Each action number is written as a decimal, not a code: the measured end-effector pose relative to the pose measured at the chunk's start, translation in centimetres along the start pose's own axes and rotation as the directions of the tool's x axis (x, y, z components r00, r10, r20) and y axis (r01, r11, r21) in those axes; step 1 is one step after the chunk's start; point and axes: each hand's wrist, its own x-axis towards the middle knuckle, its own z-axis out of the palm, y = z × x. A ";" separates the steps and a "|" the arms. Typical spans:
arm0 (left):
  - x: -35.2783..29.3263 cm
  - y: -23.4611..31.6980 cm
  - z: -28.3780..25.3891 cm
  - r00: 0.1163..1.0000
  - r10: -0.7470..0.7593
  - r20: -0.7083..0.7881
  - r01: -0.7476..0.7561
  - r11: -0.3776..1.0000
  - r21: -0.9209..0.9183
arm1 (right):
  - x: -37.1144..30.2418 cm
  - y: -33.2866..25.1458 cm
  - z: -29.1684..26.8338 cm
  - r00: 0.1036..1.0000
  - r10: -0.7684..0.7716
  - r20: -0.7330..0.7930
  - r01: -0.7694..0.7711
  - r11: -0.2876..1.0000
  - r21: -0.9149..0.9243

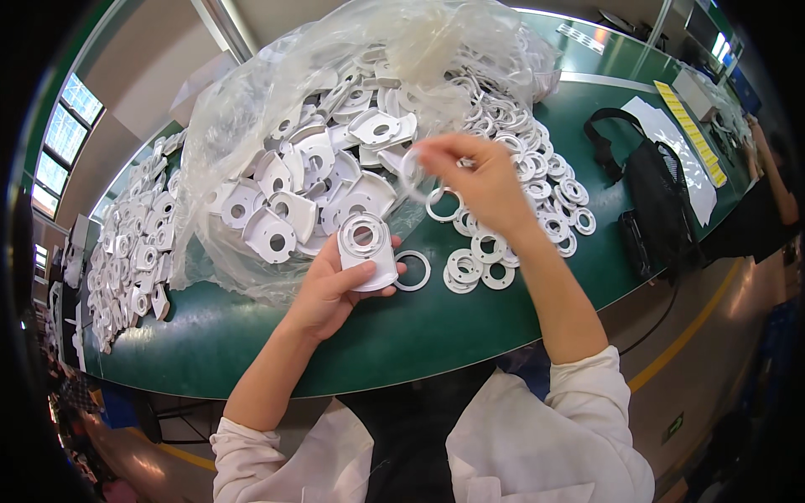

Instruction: Assembling small white plastic components on a production line by fitting rings onto base parts.

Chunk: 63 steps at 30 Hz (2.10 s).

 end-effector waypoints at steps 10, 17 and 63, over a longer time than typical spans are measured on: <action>0.0 0.1 0.7 0.999 -0.053 0.003 0.052 0.995 0.087 | -2.6 0.7 3.6 0.896 -0.262 0.358 0.365 0.895 -0.257; 0.1 0.0 0.5 0.994 -0.082 0.073 0.071 0.987 0.141 | -2.6 0.9 3.7 0.897 -0.272 0.348 0.376 0.884 -0.277; -0.1 0.2 -0.4 0.917 0.390 0.086 -0.279 0.472 0.836 | -3.0 0.5 3.9 0.866 -0.140 0.480 0.263 0.944 -0.199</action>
